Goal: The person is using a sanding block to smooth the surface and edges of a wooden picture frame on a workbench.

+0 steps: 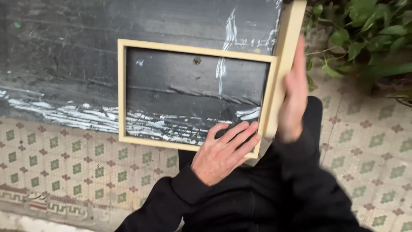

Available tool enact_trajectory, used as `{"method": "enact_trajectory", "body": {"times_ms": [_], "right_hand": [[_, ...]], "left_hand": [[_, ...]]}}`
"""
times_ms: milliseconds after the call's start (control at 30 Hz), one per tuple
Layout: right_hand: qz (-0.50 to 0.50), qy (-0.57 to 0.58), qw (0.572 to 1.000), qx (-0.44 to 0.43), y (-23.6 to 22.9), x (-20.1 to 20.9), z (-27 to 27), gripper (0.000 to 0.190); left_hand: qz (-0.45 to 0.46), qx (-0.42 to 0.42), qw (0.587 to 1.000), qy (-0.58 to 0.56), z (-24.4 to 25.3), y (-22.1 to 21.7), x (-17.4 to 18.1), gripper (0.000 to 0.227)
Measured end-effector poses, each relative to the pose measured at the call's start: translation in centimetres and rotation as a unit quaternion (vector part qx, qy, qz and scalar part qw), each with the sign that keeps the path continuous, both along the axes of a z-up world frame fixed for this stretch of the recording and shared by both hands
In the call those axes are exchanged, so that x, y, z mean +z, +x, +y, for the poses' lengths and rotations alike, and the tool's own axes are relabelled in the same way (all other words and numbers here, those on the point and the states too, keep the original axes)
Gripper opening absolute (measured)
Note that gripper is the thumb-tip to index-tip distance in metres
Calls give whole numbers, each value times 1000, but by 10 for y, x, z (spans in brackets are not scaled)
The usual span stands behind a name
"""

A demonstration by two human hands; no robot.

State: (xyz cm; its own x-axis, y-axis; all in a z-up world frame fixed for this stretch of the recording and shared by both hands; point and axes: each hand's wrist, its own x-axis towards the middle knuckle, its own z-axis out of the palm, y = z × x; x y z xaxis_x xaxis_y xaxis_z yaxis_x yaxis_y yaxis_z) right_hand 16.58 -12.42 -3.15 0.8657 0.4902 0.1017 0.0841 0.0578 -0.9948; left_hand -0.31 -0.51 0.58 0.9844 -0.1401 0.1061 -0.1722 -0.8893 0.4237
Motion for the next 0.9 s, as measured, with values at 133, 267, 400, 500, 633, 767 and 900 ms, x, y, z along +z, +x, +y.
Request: {"method": "enact_trajectory", "body": {"times_ms": [133, 267, 400, 500, 633, 767, 900], "right_hand": [[101, 12, 995, -19, -79, -9, -39, 75], [88, -12, 995, -33, -40, -9, -14, 67], [15, 8, 999, -29, 20, -13, 7, 61], [37, 8, 999, -18, -45, -15, -28, 65], [131, 14, 991, -12, -96, -15, -53, 70], [117, 26, 992, -29, 2, -13, -4, 65], [139, 112, 984, -7, -16, -2, -16, 63]], "left_hand": [[7, 3, 1000, -22, 1, 5, -13, 59], [8, -4, 1000, 1, 6, 1, -4, 58], [21, -35, 999, 4, 1, 6, 0, 61], [30, -24, 999, 20, 1, 11, -4, 62], [54, -32, 998, -4, 0, 13, -9, 61], [71, -37, 997, -6, -3, 14, -5, 62], [90, -31, 995, 10, -2, 16, -4, 64]]}}
